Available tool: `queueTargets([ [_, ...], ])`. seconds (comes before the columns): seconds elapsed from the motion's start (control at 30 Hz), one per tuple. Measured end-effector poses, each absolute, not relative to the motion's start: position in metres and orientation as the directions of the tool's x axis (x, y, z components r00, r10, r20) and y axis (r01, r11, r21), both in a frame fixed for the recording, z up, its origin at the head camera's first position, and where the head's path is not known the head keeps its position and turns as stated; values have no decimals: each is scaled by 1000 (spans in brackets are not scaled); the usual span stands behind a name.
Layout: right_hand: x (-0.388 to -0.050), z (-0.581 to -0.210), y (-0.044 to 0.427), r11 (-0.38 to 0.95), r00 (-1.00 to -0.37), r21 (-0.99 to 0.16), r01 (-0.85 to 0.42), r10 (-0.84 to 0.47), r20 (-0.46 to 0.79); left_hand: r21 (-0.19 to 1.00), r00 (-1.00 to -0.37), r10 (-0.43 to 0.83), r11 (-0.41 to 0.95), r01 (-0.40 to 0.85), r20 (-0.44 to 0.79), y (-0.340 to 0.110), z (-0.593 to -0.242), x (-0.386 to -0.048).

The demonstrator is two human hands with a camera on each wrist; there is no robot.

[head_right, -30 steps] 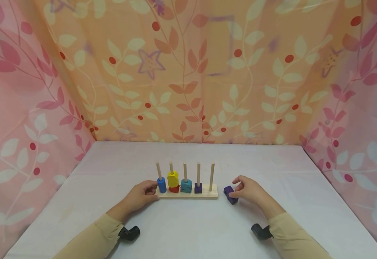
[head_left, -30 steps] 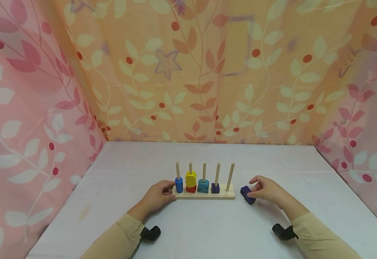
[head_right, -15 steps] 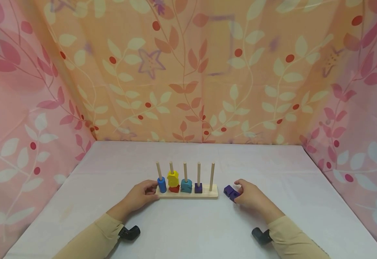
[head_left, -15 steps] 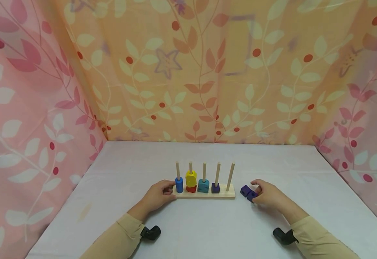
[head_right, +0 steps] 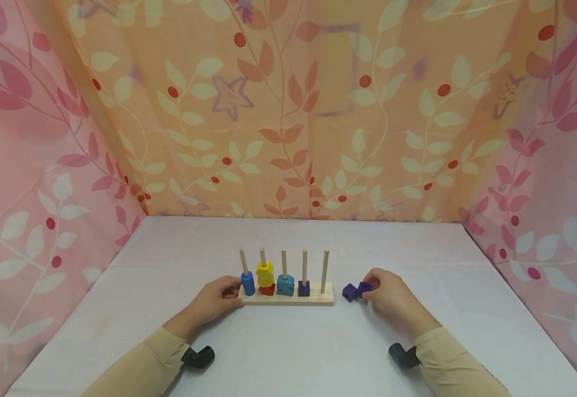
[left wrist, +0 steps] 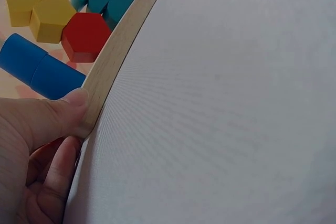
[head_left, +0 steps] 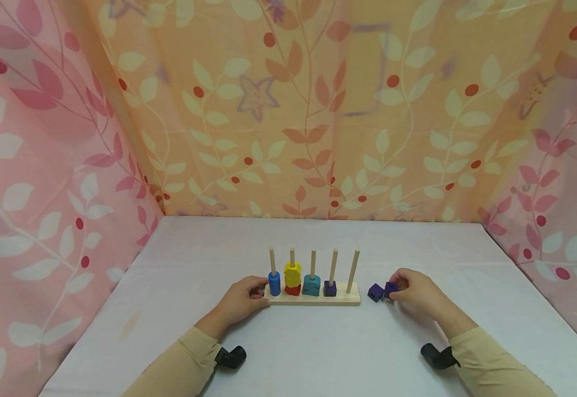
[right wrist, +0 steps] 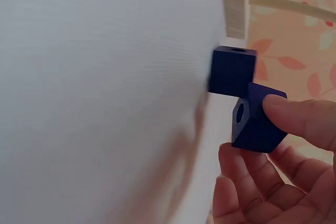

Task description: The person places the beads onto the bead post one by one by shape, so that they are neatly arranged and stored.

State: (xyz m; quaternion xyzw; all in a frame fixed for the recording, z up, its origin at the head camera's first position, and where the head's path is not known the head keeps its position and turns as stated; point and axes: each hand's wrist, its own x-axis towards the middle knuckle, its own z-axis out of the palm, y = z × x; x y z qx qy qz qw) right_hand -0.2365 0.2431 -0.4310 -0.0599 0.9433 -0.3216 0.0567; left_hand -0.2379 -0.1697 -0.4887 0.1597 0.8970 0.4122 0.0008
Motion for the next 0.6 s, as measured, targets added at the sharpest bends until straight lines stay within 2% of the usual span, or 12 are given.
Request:
queueTargets([
  [0.3,-243,-403,235,722,-989,-682,-112,-147,6,737,-951,286,617,277,118,-170,-490,-239],
  [0.6,-246,-370,216,637,-972,-734,-235,-167,167,731,-948,291,618,289,129,-171,-491,-240],
])
